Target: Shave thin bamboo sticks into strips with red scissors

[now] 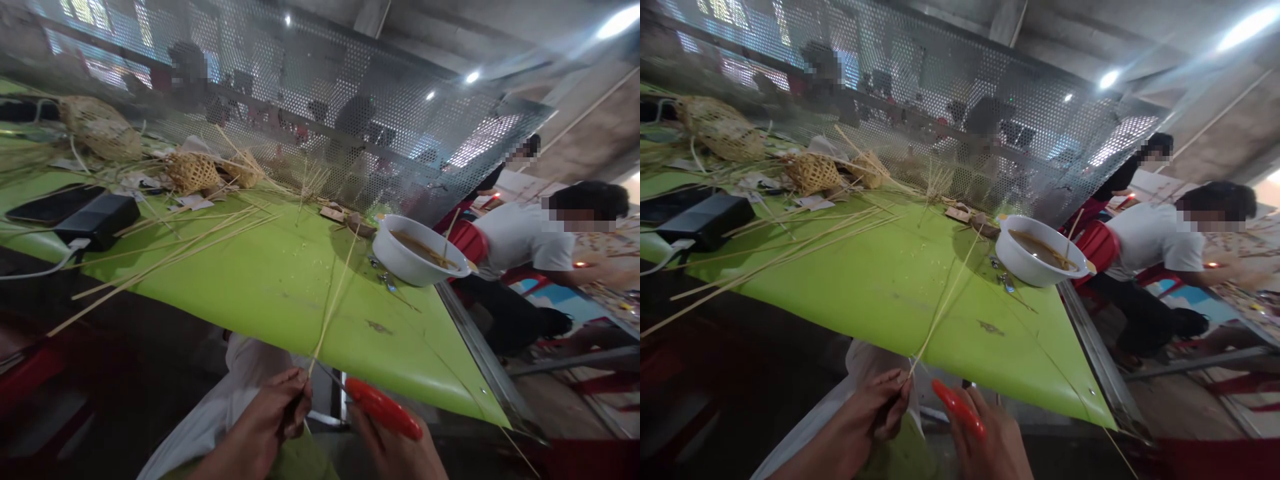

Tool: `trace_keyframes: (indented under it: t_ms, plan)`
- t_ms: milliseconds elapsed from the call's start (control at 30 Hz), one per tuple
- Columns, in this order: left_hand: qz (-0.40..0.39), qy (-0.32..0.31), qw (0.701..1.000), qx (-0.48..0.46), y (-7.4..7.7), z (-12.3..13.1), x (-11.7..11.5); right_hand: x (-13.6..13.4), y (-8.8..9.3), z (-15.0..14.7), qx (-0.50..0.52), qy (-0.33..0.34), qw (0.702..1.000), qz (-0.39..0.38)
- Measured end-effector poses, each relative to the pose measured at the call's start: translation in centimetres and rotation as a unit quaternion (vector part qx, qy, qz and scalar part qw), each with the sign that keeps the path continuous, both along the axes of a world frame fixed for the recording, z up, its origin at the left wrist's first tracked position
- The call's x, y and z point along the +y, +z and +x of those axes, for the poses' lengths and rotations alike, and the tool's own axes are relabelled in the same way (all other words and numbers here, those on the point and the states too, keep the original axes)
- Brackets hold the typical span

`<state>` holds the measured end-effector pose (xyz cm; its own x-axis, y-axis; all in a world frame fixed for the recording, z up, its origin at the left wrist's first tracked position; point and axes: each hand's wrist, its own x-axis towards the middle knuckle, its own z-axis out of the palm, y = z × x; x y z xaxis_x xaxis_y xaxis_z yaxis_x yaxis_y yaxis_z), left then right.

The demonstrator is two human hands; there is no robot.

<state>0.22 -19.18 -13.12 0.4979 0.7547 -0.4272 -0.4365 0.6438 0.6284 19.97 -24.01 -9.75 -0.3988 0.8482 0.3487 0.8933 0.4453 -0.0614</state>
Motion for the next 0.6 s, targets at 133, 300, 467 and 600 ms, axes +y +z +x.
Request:
trace_keyframes:
  t_ms: [133, 300, 467, 600]
  plan:
    - [0.005, 0.004, 1.000, -0.002, 0.3, 0.1, -0.2, -0.4, 0.6, 0.1, -0.002, -0.001, 1.000, -0.004]
    - [0.007, 0.008, 1.000, -0.016, 1.3, 0.1, -0.3, -0.8, 0.4, -0.1, -0.001, 0.008, 1.000, -0.003]
    - [-0.020, 0.030, 0.999, -0.014, 1.1, 0.2, -0.2, -0.7, -0.7, 0.2, -0.010, 0.013, 1.000, -0.008]
    - [0.006, 0.010, 1.000, 0.003, 1.1, 0.2, 0.0, 0.1, -0.2, 0.4, 0.007, -0.011, 1.000, -0.002]
